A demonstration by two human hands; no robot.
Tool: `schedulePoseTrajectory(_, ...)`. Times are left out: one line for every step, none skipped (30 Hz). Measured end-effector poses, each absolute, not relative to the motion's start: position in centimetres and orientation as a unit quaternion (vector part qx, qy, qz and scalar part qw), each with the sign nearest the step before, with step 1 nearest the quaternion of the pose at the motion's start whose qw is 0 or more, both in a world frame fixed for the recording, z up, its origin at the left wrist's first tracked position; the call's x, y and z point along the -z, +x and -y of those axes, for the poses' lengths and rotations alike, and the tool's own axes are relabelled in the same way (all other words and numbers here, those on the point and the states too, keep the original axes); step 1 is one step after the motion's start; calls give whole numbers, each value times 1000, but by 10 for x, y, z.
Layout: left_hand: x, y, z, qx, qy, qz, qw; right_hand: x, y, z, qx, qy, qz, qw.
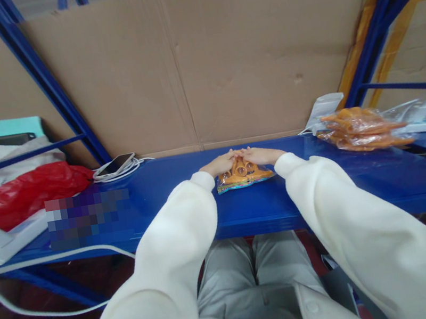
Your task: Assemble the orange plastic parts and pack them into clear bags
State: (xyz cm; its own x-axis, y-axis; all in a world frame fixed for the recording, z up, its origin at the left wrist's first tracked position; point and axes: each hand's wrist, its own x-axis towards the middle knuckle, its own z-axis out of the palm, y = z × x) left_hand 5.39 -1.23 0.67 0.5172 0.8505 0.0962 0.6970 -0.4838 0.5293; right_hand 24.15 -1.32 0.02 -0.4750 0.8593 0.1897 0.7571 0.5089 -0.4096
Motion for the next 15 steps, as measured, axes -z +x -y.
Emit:
schedulePoseTrajectory(-5,54,11,-198,835,-454,237,2,241,12,-143,-490,840,186)
schedulePoseTrajectory(-3,54,10,-224,827,-447,258,4,241,12,-150,-503,830,189)
schedulePoseTrajectory(-1,52,10,-249,818,-437,279,5,241,13,-157,-515,819,199)
schedulePoseTrajectory(0,49,11,-274,808,-426,301,7,241,14,-162,-520,810,217)
schedulePoseTrajectory(1,46,13,-298,796,-419,319,7,242,17,-167,-523,802,237)
schedulePoseTrajectory(1,43,15,-314,785,-420,330,7,243,20,-172,-525,794,255)
schedulePoseTrajectory(1,40,17,-319,779,-430,328,6,244,24,-175,-528,786,270)
schedulePoseTrajectory(-1,38,19,-317,776,-450,308,3,245,28,-172,-536,777,280)
schedulePoseTrajectory(-3,36,22,-309,777,-474,276,0,246,33,-165,-547,770,283)
schedulePoseTrajectory(-5,35,24,-297,781,-497,234,-4,247,37,-150,-565,761,282)
schedulePoseTrajectory(-8,34,26,-280,787,-517,188,-8,248,42,-134,-579,758,270)
schedulePoseTrajectory(-10,34,28,-263,793,-531,145,-12,248,46,-114,-590,759,252)
schedulePoseTrajectory(-12,34,30,-244,798,-541,107,-15,249,49,-96,-599,761,229)
schedulePoseTrajectory(-14,34,32,-223,803,-547,79,-17,249,52,-82,-604,766,204)
schedulePoseTrajectory(-15,34,34,-204,805,-554,58,-19,249,54,-67,-601,775,182)
